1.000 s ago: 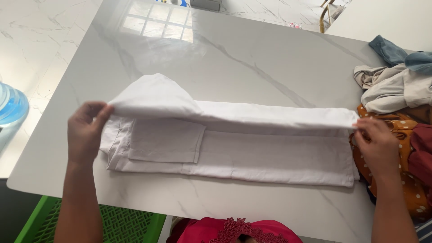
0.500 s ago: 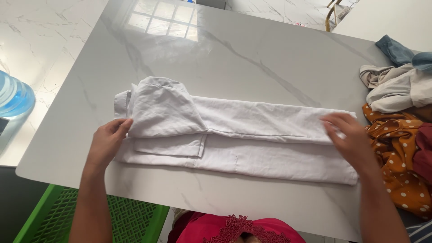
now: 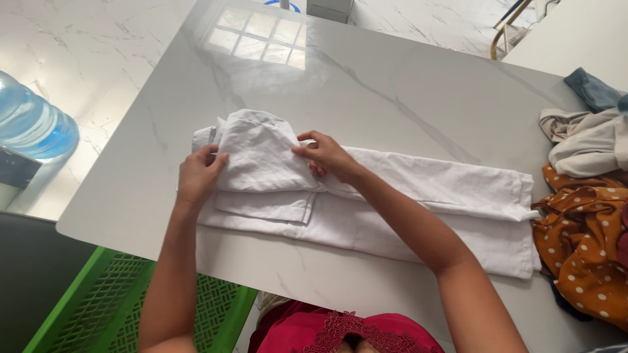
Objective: Folding a white button-down shirt neatly on a table by smoothing the fabric and folding the sleeves and body.
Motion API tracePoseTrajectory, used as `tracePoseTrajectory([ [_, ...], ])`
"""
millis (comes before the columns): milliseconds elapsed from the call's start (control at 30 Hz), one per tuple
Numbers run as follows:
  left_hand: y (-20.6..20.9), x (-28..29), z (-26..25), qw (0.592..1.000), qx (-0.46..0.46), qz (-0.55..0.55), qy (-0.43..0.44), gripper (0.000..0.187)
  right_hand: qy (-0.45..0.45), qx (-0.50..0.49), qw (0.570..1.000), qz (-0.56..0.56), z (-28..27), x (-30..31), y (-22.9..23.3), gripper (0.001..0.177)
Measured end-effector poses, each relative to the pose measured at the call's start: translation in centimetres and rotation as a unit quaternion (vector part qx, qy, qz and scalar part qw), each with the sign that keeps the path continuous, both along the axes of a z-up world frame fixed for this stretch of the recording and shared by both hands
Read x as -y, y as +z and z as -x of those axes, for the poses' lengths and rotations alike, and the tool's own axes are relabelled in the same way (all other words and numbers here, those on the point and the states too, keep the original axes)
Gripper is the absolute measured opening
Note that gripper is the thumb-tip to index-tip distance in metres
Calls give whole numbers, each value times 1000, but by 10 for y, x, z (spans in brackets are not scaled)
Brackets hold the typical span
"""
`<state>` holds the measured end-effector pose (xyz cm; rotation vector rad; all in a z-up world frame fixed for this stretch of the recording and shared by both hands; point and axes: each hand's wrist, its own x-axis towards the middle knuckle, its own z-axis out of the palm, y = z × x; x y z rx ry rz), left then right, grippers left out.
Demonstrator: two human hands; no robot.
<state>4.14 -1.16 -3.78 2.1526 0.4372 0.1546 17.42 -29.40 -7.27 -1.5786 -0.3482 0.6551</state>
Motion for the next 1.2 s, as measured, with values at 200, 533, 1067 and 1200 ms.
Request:
tracePoseTrajectory([
  [200,29,4,30,997,-3,69,-38,43,33,50,998,12,45,17,49,68],
  [533,12,-4,21,999,-28,15,-4,46,25,254,963,90,13,11,66,29],
  [1067,-5,12,11,994,43,100,-15,36,163,177,971,21,3,-24,67,40],
  [1200,0,14,13,987,79,138,-37,32,196,192,962,14,-3,-21,54,31],
])
